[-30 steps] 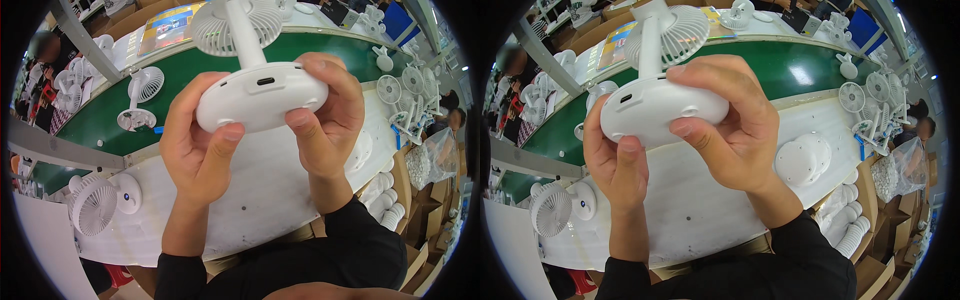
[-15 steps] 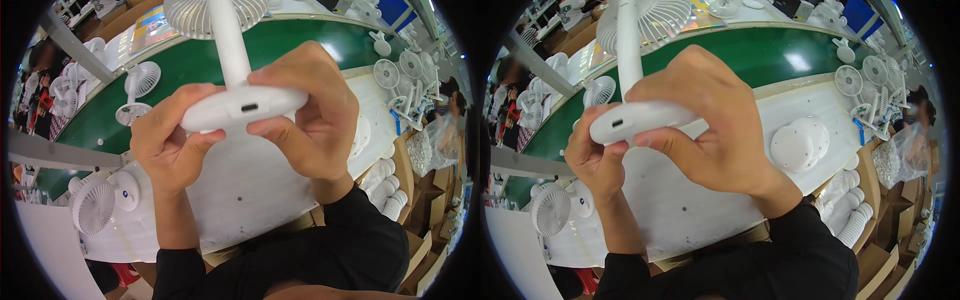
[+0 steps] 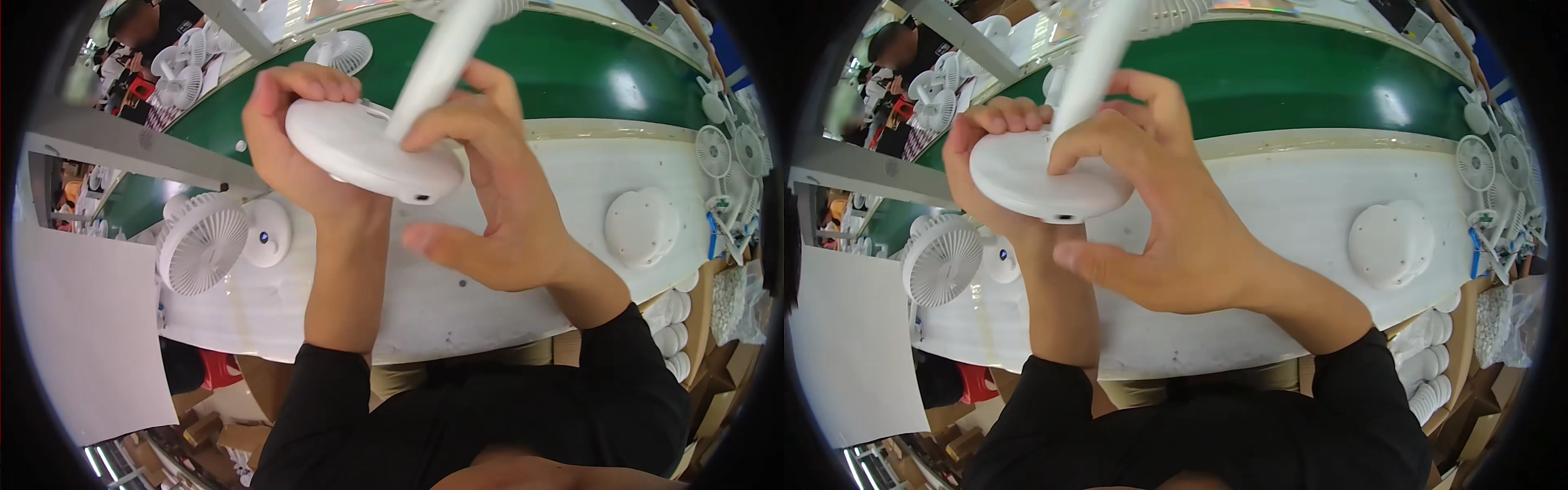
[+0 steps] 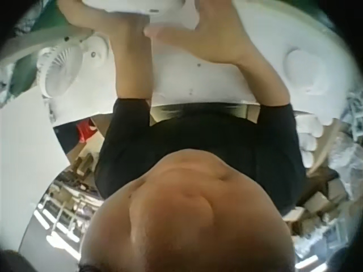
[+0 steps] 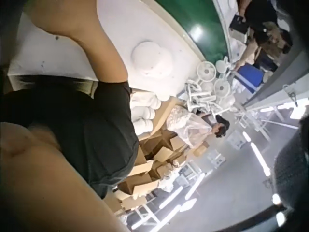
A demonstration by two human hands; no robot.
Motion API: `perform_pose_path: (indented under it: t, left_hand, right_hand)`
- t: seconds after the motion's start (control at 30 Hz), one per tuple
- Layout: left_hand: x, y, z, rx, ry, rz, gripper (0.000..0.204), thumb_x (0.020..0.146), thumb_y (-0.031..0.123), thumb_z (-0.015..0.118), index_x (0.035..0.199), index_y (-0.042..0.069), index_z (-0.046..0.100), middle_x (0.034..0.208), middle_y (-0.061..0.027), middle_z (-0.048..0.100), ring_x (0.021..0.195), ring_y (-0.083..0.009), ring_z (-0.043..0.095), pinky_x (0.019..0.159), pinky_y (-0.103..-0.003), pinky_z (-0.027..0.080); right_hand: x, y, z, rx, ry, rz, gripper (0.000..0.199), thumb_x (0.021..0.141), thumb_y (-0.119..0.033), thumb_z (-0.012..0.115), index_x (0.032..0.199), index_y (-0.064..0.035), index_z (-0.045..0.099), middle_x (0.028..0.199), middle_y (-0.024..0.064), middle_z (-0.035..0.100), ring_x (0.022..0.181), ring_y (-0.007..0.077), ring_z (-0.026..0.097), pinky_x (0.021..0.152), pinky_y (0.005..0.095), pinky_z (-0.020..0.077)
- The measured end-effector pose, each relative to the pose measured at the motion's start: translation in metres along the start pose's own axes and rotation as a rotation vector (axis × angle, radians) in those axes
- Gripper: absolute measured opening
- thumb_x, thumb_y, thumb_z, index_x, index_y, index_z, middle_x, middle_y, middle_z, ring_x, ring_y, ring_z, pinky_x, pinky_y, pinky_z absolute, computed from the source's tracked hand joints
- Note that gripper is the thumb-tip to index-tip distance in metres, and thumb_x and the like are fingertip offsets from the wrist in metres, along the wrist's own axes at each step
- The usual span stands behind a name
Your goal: Assembling handheld portable fans by installing circuit boards and batteries into housings and snapping them together.
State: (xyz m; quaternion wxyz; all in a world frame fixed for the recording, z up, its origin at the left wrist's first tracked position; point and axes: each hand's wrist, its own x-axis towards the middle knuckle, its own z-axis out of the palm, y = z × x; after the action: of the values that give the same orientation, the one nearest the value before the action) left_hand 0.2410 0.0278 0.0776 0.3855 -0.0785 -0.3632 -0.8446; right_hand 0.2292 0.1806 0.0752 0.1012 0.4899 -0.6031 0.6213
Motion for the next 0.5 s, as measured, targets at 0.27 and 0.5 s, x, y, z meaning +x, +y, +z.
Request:
perform_pose_path:
  t: [0.27, 0.5]
  left_hand:
    - [-0.003, 0.019, -0.002, 0.440, -0.396, 0.370, 0.032, 0.099, 0.023, 0.030, 0.081, 0.008, 0.052, 0.058, -0.0074, 0.052, 0.058, -0.0177, 0.047, 0.063, -0.029, 0.042]
    - [-0.012, 0.027, 0.007, 0.756, -0.407, 0.468, 0.039, 0.102, 0.026, 0.026, 0.081, 0.007, 0.052, 0.059, -0.0070, 0.052, 0.057, -0.0174, 0.047, 0.061, -0.028, 0.040]
  right_hand:
    - [0.004, -0.018, 0.009, 0.631, -0.084, 0.693, 0.061, 0.093, -0.018, 0.065, 0.146, -0.0010, 0.040, 0.128, 0.0156, 0.053, 0.112, 0.0220, 0.052, 0.098, 0.0297, 0.0411]
    - [-0.004, -0.003, 0.013, 0.916, -0.137, 0.651, 0.066, 0.095, -0.020, 0.065, 0.149, 0.0022, 0.035, 0.136, 0.0181, 0.050, 0.119, 0.0223, 0.051, 0.102, 0.0304, 0.0402]
